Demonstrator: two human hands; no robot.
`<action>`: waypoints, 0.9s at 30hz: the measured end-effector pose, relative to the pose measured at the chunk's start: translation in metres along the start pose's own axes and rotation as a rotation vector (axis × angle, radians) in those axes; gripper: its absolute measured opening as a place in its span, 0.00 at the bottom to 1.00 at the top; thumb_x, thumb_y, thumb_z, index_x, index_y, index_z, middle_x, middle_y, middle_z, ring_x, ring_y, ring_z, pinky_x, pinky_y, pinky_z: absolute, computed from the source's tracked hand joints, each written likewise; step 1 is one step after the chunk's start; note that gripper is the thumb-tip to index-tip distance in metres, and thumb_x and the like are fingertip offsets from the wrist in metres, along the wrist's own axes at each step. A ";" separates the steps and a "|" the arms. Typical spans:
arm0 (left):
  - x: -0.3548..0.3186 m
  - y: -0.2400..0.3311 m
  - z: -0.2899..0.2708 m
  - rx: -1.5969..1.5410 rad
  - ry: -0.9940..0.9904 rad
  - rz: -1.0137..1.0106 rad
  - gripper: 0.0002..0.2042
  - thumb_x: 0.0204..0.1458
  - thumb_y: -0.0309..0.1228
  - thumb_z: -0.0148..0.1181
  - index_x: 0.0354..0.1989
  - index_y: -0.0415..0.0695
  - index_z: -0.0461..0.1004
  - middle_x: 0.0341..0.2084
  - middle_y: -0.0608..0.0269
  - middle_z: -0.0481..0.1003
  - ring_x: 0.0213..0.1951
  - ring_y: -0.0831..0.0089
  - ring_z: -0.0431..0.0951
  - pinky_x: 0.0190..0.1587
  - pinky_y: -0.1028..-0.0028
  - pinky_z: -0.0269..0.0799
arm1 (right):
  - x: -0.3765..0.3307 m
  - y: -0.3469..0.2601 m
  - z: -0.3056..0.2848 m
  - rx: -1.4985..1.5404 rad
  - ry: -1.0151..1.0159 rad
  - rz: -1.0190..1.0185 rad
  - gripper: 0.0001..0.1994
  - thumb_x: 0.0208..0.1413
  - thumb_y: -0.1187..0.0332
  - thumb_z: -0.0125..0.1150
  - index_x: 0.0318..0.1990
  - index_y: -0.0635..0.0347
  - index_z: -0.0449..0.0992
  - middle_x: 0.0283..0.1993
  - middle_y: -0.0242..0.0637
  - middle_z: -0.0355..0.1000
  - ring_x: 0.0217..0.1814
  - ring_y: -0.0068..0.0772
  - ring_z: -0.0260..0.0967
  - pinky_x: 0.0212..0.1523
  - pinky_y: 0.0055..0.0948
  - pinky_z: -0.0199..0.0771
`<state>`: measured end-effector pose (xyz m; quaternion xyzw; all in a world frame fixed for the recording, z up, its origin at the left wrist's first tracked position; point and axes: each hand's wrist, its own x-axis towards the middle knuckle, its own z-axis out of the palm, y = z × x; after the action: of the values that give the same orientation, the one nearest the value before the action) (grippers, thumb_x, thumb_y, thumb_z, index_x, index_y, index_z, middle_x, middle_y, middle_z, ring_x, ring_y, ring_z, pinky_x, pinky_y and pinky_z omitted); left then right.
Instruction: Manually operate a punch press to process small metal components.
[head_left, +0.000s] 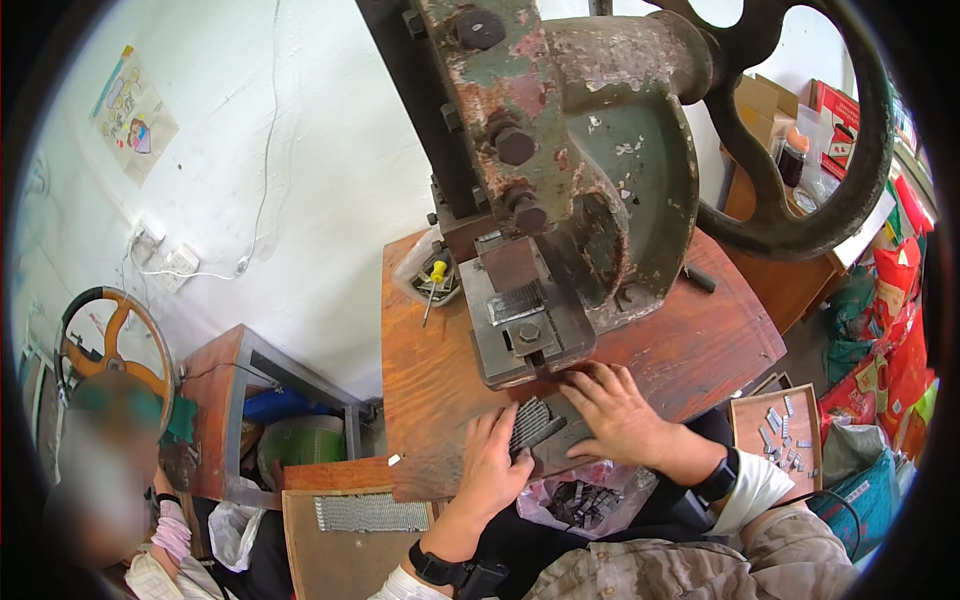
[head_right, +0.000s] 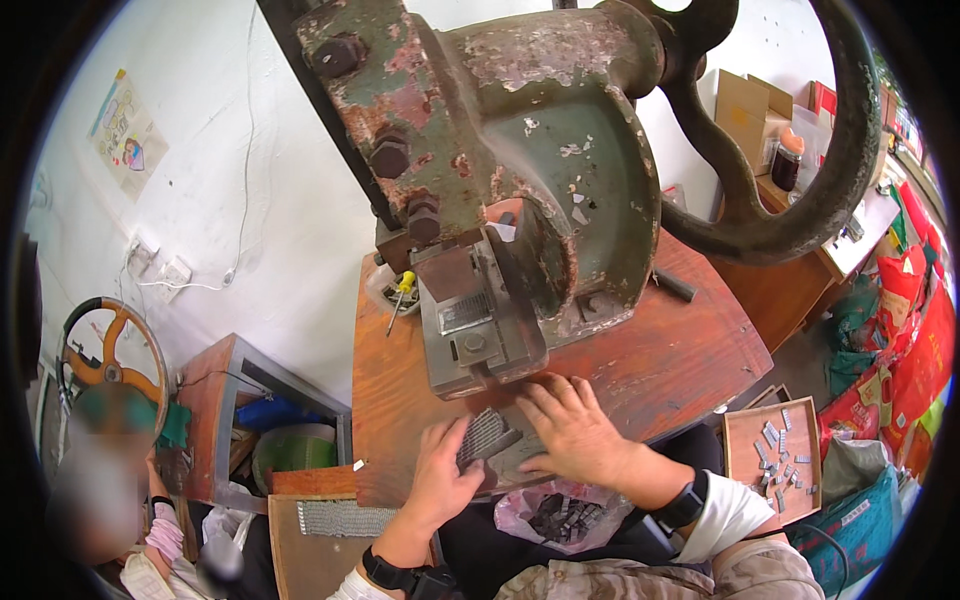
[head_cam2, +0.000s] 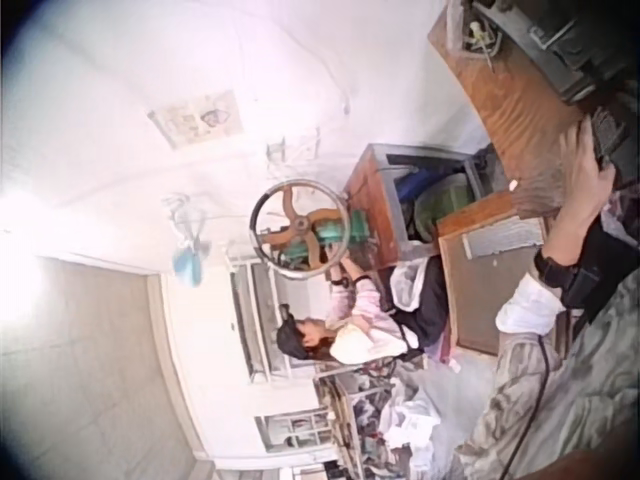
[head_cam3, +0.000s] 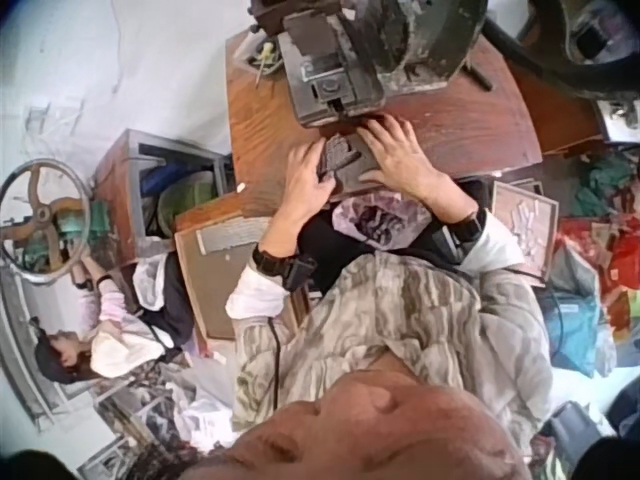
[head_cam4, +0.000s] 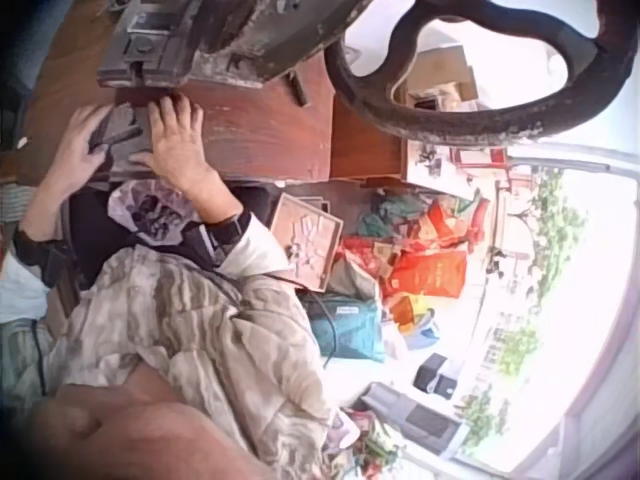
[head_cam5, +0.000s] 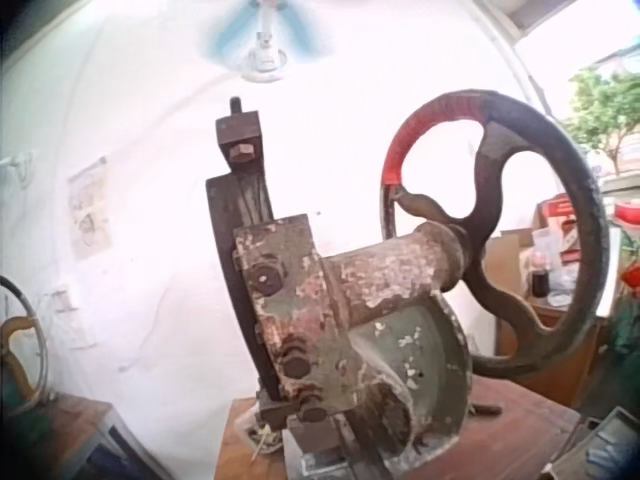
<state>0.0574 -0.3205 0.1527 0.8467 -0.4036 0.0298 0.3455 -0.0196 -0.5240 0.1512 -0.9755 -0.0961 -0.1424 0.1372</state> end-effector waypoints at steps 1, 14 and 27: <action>-0.001 0.001 0.001 -0.019 0.032 0.021 0.30 0.35 0.24 0.61 0.53 0.34 0.64 0.44 0.45 0.66 0.47 0.48 0.64 0.51 0.58 0.62 | 0.004 -0.008 0.004 -0.105 -0.024 0.025 0.41 0.41 0.45 0.63 0.58 0.65 0.62 0.62 0.48 0.56 0.66 0.52 0.47 0.61 0.56 0.48; -0.010 -0.007 0.002 -0.023 0.023 0.048 0.26 0.41 0.25 0.63 0.52 0.34 0.65 0.44 0.46 0.68 0.46 0.49 0.66 0.49 0.60 0.63 | 0.030 -0.007 0.018 0.363 0.045 -0.095 0.35 0.42 0.62 0.67 0.60 0.62 0.61 0.60 0.46 0.61 0.63 0.48 0.53 0.61 0.49 0.49; -0.002 0.006 -0.015 0.086 -0.021 -0.144 0.22 0.37 0.29 0.67 0.43 0.35 0.72 0.36 0.50 0.74 0.40 0.55 0.74 0.43 0.65 0.70 | 0.036 0.001 0.009 0.512 0.009 -0.131 0.33 0.42 0.66 0.68 0.58 0.58 0.63 0.55 0.45 0.66 0.59 0.48 0.57 0.61 0.44 0.53</action>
<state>0.0556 -0.3128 0.1664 0.8878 -0.3437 0.0131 0.3059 0.0171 -0.5167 0.1533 -0.9001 -0.1914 -0.1263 0.3704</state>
